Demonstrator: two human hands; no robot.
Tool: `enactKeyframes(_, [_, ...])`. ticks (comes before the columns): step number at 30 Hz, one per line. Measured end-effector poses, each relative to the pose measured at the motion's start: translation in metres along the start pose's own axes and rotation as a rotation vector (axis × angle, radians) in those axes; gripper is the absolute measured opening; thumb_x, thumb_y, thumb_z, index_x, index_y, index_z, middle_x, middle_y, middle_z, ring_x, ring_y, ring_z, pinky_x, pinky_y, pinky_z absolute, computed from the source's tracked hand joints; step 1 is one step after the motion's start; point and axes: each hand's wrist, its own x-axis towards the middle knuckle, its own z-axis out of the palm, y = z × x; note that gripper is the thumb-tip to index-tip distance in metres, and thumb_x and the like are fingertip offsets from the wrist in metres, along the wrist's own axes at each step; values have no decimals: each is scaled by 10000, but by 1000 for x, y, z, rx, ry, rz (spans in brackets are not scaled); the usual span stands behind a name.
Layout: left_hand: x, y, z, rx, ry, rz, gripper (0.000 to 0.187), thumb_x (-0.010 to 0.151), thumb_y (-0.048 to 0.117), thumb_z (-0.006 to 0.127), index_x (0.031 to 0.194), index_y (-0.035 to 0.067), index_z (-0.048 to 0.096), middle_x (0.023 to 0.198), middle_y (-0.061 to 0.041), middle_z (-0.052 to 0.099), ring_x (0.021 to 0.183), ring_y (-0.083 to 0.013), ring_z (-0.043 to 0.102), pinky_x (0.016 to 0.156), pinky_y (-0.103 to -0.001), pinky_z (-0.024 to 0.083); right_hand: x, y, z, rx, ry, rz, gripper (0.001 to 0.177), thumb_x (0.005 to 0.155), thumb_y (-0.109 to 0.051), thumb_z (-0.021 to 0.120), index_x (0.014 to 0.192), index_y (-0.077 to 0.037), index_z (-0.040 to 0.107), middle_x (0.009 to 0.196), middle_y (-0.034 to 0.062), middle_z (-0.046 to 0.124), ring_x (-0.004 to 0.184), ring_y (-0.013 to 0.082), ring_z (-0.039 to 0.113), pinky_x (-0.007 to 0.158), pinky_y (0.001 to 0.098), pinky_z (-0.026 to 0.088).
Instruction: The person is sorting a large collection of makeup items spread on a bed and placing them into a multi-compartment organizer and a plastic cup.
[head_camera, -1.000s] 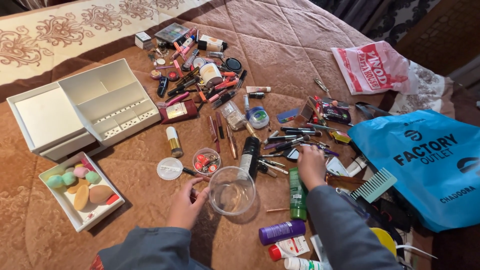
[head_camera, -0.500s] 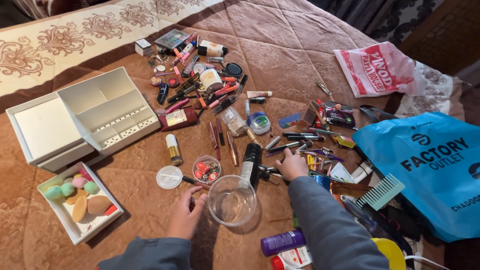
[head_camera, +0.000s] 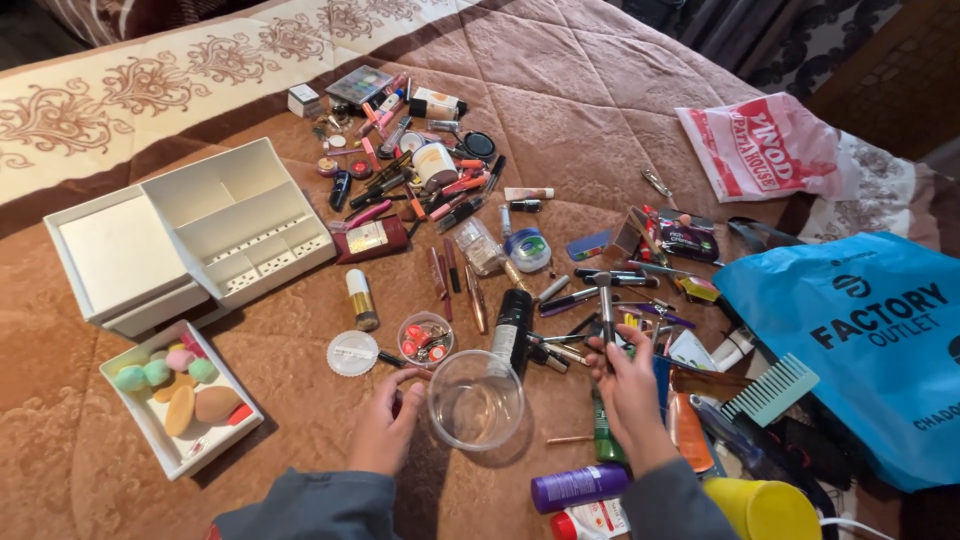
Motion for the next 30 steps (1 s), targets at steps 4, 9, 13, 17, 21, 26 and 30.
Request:
enactKeyframes(4, [-2,0,-1,4,6,22,358,968,389,550,1238,234,726,724,11,577,672,-128,530,702,-301,449,-36,3,1,203,-127,67,518,1046,-35,391,1525,-226,439,1184,202,586,965,235,520,778,332,383])
enactKeyframes(9, [-7,9,-6,56,25,-19,401,972,444,514,1273,266,711,666,12,509,640,-146,529,674,-327,431,-50,9,19,315,-418,157,482,1001,-48,387,1466,-55,514,1044,103,552,864,185,506,691,310,385])
enactKeyframes(13, [-8,3,-5,51,40,-18,402,974,449,513,1285,278,702,679,14,481,650,-151,517,669,-331,426,-59,17,37,231,-519,160,458,1007,-105,337,1413,-15,529,847,49,454,644,148,352,572,300,297])
enactKeyframes(17, [-10,8,-1,-79,94,45,322,965,366,564,1215,248,728,812,34,612,731,-113,575,736,-295,482,-68,21,50,202,-590,205,436,1082,-275,349,1356,6,539,741,41,415,511,105,281,460,256,226])
enactKeyframes(21, [-17,56,-3,-235,5,219,356,942,353,624,1217,169,756,1167,-26,770,932,-141,705,803,-281,575,-87,15,69,-130,-635,152,527,1093,-401,321,1392,-35,554,684,14,417,453,68,280,400,212,207])
enactKeyframes(26, [-16,90,16,-320,-57,140,280,952,389,654,1005,119,698,891,-9,666,821,-114,593,776,-300,480,-102,23,84,-871,-582,-322,483,1021,-493,350,1291,-193,614,685,10,535,613,205,534,562,341,370])
enactKeyframes(30, [-13,85,16,-304,-35,163,354,953,457,611,912,128,733,830,-28,741,810,-141,669,766,-335,515,-109,22,83,-961,-642,-442,378,1073,-425,395,851,-153,536,705,3,579,627,167,579,597,364,418])
